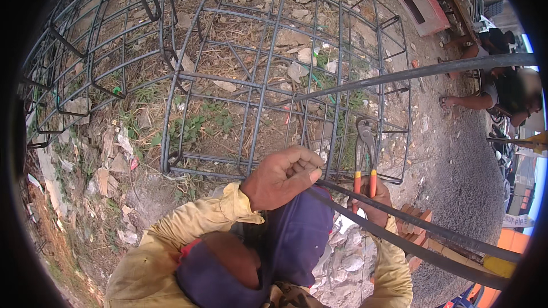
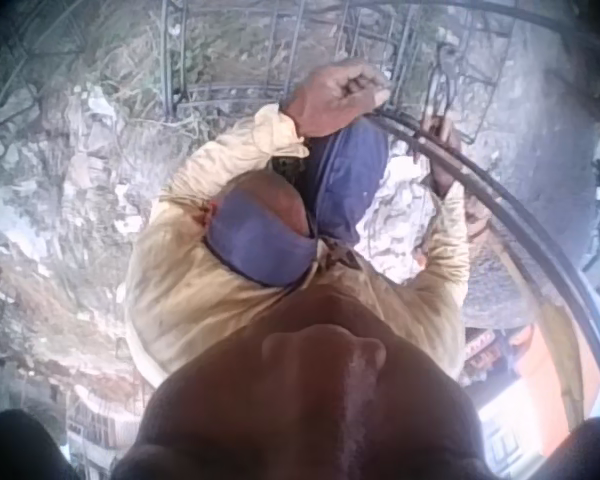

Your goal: The person assembles a metal frame structure by positioning and securing metal rods using pliers and wire. They repeatedly align the rods, wrap wire around the joints, and twist the wire to fasten the connections.

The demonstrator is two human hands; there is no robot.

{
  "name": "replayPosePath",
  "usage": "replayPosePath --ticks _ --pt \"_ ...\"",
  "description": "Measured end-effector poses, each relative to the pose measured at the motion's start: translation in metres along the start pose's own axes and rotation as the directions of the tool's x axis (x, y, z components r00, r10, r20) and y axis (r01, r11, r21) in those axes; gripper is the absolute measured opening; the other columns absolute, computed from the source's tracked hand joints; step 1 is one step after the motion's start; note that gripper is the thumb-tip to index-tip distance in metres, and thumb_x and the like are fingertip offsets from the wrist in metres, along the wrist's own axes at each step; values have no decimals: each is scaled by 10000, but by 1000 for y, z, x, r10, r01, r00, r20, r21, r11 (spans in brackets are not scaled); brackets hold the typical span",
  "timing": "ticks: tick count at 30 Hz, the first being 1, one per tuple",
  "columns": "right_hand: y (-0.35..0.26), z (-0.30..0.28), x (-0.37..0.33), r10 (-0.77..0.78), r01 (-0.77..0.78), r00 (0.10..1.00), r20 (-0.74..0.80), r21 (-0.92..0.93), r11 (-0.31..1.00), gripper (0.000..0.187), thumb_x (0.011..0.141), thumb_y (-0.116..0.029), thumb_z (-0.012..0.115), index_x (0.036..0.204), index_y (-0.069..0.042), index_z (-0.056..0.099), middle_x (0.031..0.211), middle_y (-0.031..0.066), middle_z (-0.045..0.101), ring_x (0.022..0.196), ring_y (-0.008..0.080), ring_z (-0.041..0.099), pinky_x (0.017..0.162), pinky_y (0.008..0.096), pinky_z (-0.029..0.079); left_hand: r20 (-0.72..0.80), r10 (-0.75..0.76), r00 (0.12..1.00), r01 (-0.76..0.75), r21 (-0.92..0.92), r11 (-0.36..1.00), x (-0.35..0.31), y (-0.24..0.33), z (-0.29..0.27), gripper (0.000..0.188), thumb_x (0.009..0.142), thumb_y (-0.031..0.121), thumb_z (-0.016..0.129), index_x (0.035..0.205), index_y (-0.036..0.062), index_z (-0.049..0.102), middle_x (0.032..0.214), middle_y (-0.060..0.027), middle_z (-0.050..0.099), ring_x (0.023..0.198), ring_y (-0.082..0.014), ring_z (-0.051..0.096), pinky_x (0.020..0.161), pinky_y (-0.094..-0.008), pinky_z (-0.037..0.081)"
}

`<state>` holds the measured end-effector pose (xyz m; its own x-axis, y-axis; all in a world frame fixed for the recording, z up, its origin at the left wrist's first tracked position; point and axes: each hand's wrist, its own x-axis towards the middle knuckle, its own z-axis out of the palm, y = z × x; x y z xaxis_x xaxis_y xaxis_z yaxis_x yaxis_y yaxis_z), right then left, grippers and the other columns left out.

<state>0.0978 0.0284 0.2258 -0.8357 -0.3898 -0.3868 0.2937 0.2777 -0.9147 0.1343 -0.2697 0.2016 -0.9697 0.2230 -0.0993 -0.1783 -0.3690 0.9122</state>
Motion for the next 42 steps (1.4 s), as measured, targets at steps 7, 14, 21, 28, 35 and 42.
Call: replayPosePath --ticks 7,14,21,28,35,42 --pt "0 43 -91 -89 85 910 -405 -29 996 453 822 -400 768 986 -23 577 755 40 570 578 128 529 516 251 414 281 89 955 -191 358 914 -23 55 -5 421 818 337 768 1003 56 515 683 -39 578 559 -170 573 513 -319 457" --pt "17 93 -139 4 19 955 -298 75 997 307 837 -234 768 902 11 594 779 87 617 589 181 614 546 300 509 567 -251 785 -8 414 910 -54 35 -4 566 820 405 774 1148 12 533 867 -102 676 792 -207 681 690 -325 533" --pt "-20 111 -116 7 5 1000 29 -392 920 344 869 -208 736 1122 9 653 837 55 582 782 155 593 697 306 467 478 -228 848 236 44 971 -63 -27 14 407 885 390 721 1038 42 576 906 -14 608 818 -113 547 730 -303 455" --pt "-48 85 -95 494 -539 811 315 70 840 237 990 -113 577 1184 -5 661 827 -1 655 660 31 534 584 192 444 562 21 827 143 -247 958 -82 -51 -1 350 808 193 800 1007 50 551 989 -29 541 925 -114 521 787 -288 447" --pt "-63 116 -76 102 -109 988 -118 -55 993 134 922 -86 646 993 22 683 685 -32 517 549 32 396 495 206 307 490 -279 826 444 -261 857 -102 -49 -11 403 819 79 775 1111 52 499 1099 -60 544 949 -146 547 903 -313 467" --pt "-60 141 -50 -171 105 982 -80 -522 847 96 906 -90 669 939 0 664 817 19 579 688 60 494 625 221 410 356 -258 898 285 -25 958 -107 -49 -24 259 898 186 708 1082 41 598 1015 -44 603 1030 -164 570 897 -308 443"
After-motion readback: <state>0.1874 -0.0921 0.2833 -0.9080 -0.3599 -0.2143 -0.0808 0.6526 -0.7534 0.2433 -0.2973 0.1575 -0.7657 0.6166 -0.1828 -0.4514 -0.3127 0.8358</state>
